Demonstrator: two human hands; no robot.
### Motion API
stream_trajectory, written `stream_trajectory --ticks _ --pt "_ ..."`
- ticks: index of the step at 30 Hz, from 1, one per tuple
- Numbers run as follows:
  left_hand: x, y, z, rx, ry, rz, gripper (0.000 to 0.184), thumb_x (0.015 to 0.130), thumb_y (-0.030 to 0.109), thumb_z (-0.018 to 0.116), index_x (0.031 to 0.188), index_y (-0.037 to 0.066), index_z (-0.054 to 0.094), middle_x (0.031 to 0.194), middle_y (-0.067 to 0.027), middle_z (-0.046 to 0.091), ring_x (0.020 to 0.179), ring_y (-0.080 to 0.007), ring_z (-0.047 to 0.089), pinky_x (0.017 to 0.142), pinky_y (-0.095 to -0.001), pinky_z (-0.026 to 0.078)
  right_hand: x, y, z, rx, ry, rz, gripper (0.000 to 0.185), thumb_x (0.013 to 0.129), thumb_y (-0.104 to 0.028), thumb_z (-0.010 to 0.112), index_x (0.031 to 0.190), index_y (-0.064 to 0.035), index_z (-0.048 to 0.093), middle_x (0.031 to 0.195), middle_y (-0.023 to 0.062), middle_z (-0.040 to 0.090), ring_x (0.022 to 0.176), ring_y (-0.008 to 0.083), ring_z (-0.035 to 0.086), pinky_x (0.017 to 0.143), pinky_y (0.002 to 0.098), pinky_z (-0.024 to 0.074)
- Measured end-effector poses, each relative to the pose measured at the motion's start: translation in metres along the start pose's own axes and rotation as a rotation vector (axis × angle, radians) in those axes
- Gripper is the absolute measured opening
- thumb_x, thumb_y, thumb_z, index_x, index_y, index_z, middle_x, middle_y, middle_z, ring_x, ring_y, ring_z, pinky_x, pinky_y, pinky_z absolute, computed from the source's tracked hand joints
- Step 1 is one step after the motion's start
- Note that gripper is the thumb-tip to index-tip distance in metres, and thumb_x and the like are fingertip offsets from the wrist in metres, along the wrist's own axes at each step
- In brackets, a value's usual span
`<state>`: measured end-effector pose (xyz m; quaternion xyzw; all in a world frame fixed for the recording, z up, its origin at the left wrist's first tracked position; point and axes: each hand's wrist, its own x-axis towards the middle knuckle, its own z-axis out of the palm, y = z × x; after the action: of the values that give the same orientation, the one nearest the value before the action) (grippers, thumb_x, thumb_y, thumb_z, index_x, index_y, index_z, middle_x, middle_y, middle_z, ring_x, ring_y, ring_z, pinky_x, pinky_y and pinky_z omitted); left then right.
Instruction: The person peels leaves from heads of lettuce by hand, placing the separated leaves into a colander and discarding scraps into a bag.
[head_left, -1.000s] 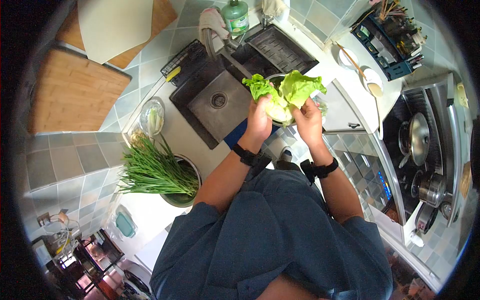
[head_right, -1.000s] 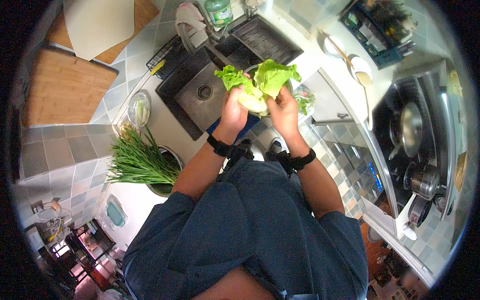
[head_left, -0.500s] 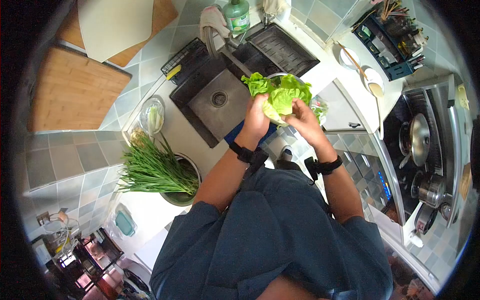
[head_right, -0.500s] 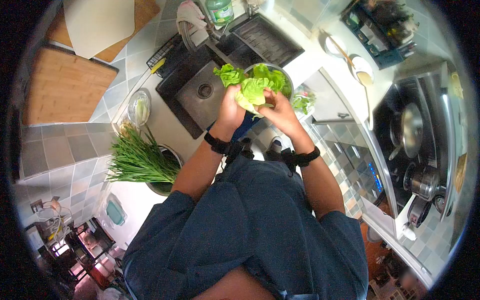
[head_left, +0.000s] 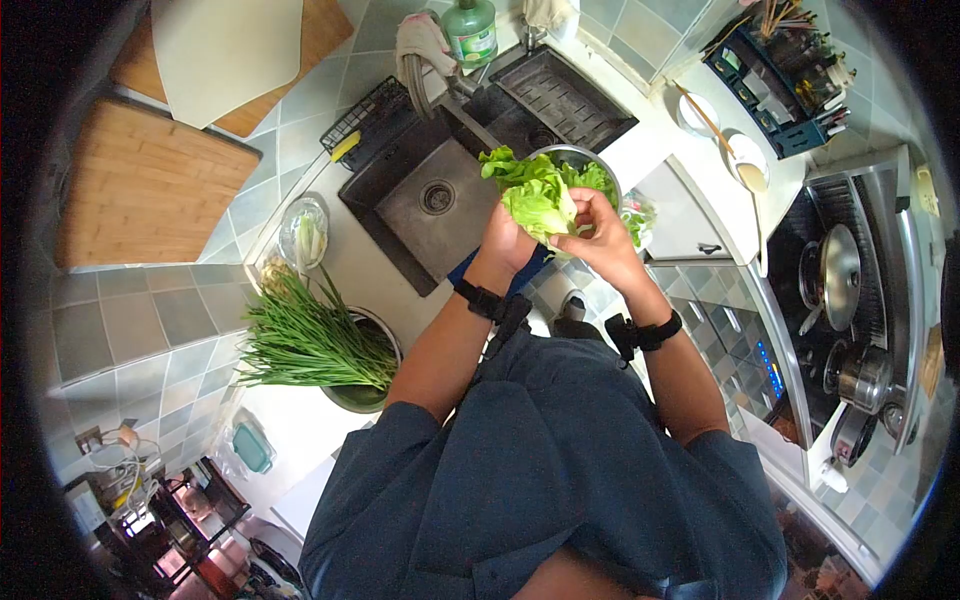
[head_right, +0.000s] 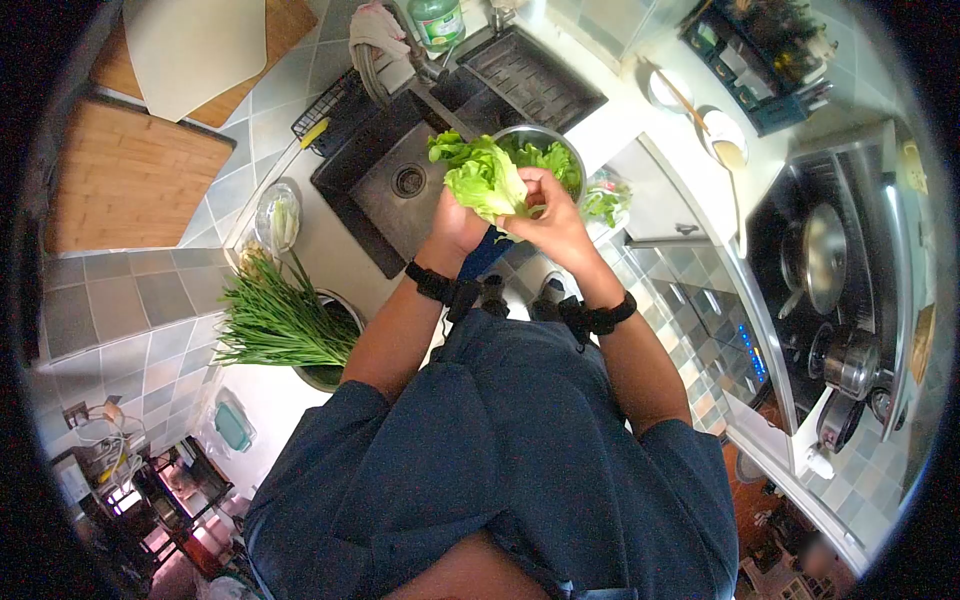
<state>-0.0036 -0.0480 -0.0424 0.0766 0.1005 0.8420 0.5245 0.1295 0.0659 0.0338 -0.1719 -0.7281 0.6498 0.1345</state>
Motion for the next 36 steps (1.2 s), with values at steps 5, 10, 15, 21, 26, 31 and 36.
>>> stream_trajectory --ticks 5,10,15,21,26,31,36 --pt "0.002 -0.004 0.004 0.062 0.114 0.036 0.046 0.106 0.039 0.047 0.135 0.004 0.057 0.133 -0.0112 0.064 0.121 -0.0268 0.062 0.107 -0.0445 0.048 0.0 -0.008 -0.003 -0.005 -0.045 0.12 0.061 0.079 -0.01 0.085 0.131 -0.0013 0.055 0.11 0.0034 0.064 0.091 0.0102 0.059 0.081 0.0262 0.0497" --pt "0.008 -0.003 0.001 0.061 0.146 0.007 0.048 0.107 0.04 0.045 0.134 0.003 0.058 0.131 -0.0125 0.065 0.119 -0.0276 0.063 0.106 -0.0448 0.049 0.001 -0.006 -0.004 0.157 -0.05 0.136 0.06 0.079 -0.011 0.086 0.129 -0.0007 0.055 0.11 0.0036 0.064 0.093 0.0097 0.061 0.082 0.0259 0.0495" --pt "0.012 -0.006 0.007 0.019 0.147 -0.029 0.049 0.108 0.042 0.043 0.132 0.003 0.059 0.132 -0.013 0.066 0.117 -0.0283 0.065 0.106 -0.0458 0.049 0.002 0.001 -0.005 0.061 -0.02 0.107 0.054 0.08 -0.01 0.085 0.125 -0.0022 0.056 0.111 0.0036 0.064 0.1 0.0114 0.06 0.086 0.0276 0.0494" --pt "0.017 -0.011 0.01 0.025 0.263 0.005 0.045 0.106 0.037 0.045 0.13 0.002 0.06 0.128 -0.0118 0.068 0.115 -0.0256 0.066 0.105 -0.0419 0.05 0.003 0.008 -0.012 -0.003 0.065 0.11 0.048 0.078 -0.018 0.086 0.115 -0.0012 0.06 0.103 0.0046 0.067 0.096 0.0139 0.061 0.086 0.03 0.0506" --pt "0.02 -0.007 0.003 0.057 0.282 -0.04 0.043 0.101 0.036 0.052 0.127 0.003 0.06 0.124 -0.0107 0.069 0.113 -0.0254 0.066 0.102 -0.0417 0.051 0.004 0.012 -0.022 0.099 0.054 0.177 0.038 0.082 -0.012 0.081 0.113 -0.0012 0.061 0.101 0.0034 0.067 0.091 0.0123 0.062 0.083 0.0287 0.0512" --pt "0.022 -0.008 0.003 -0.004 0.326 -0.074 0.036 0.099 0.032 0.057 0.122 0.005 0.061 0.119 -0.0089 0.069 0.109 -0.0247 0.067 0.101 -0.0413 0.051 0.003 0.009 -0.021 0.221 0.075 0.145 0.03 0.086 -0.008 0.075 0.113 -0.0011 0.063 0.101 0.0029 0.068 0.091 0.012 0.063 0.082 0.0281 0.0515" --pt "0.025 -0.011 0.005 0.076 0.322 0.016 0.032 0.1 0.027 0.059 0.123 0.005 0.061 0.119 -0.0081 0.069 0.107 -0.0221 0.068 0.097 -0.0386 0.053 0.005 0.021 -0.021 0.037 0.082 0.078 0.033 0.085 -0.009 0.074 0.115 -0.0022 0.064 0.105 0.0032 0.068 0.095 0.0123 0.063 0.086 0.0301 0.0513"
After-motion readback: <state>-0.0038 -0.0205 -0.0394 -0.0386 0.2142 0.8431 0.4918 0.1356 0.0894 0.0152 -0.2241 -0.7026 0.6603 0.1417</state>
